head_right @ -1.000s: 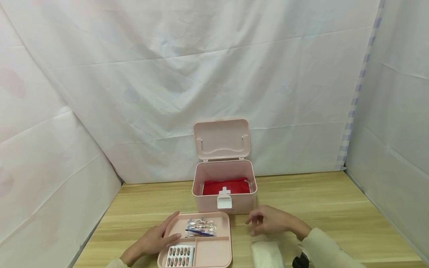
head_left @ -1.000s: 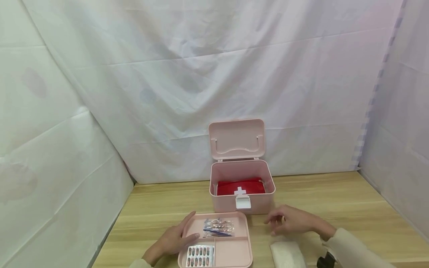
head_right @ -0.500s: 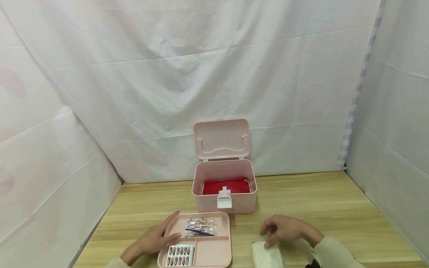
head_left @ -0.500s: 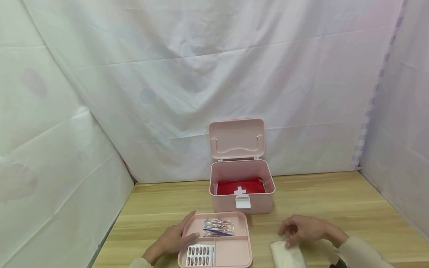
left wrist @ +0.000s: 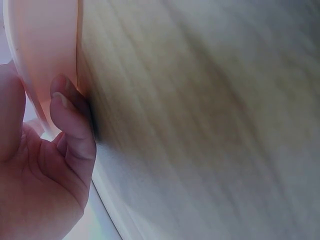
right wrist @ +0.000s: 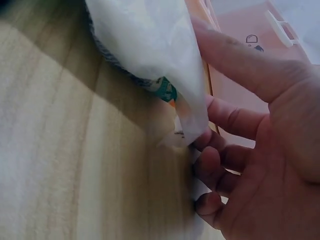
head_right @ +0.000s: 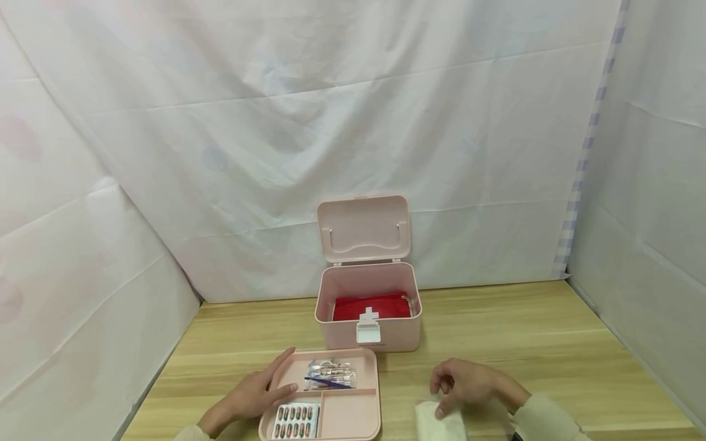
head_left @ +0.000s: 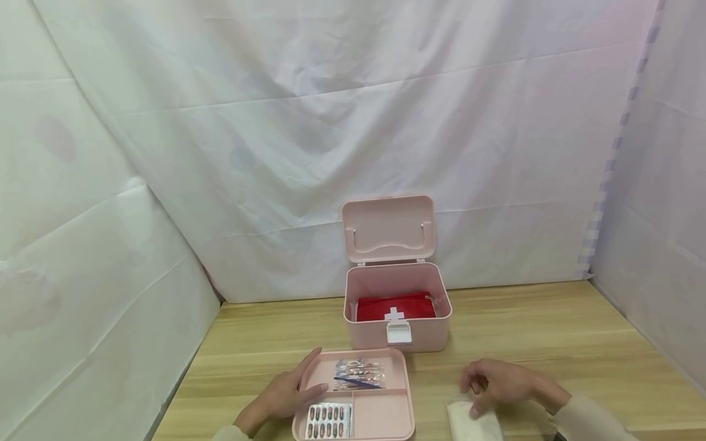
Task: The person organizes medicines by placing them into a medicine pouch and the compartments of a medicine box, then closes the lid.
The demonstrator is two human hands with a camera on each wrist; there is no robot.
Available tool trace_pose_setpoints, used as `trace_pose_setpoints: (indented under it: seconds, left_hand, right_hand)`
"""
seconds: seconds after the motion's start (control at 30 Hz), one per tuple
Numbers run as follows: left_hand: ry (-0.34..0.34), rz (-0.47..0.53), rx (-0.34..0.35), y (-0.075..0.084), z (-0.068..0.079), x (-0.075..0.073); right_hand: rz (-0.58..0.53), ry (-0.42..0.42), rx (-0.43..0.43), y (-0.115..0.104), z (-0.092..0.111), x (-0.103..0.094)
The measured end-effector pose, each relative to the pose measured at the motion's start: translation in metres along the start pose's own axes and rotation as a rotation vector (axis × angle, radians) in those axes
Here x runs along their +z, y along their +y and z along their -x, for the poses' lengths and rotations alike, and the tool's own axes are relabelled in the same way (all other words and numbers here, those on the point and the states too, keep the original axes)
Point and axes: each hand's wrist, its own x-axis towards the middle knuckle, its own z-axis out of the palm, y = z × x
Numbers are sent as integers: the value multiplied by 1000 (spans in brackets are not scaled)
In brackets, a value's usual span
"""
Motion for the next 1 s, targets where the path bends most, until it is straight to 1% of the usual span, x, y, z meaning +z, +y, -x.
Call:
trace_pose_setpoints:
  seconds: [0.07, 0.2, 0.33, 0.5, 0.73, 1.0]
  left_hand:
    - [0, 5, -1, 0, 0, 0]
    - [4, 7, -4, -1, 1, 0]
    - [4, 12, -3, -1, 2, 0]
    - [5, 18, 3, 1, 2, 0]
    - [2, 17, -15, 3, 3, -1]
    - [0, 2, -16, 0, 1, 1]
  right_hand:
    - [-4, 15, 15, -1, 0, 1]
    - [-6, 25, 4, 1, 2, 3]
    - [-29, 17, -11, 2, 3, 2]
    - [-66, -12, -33, 3, 4, -2]
    - [-163, -51, -52, 2, 5, -6]
    - [-263, -76, -38, 0, 3, -8]
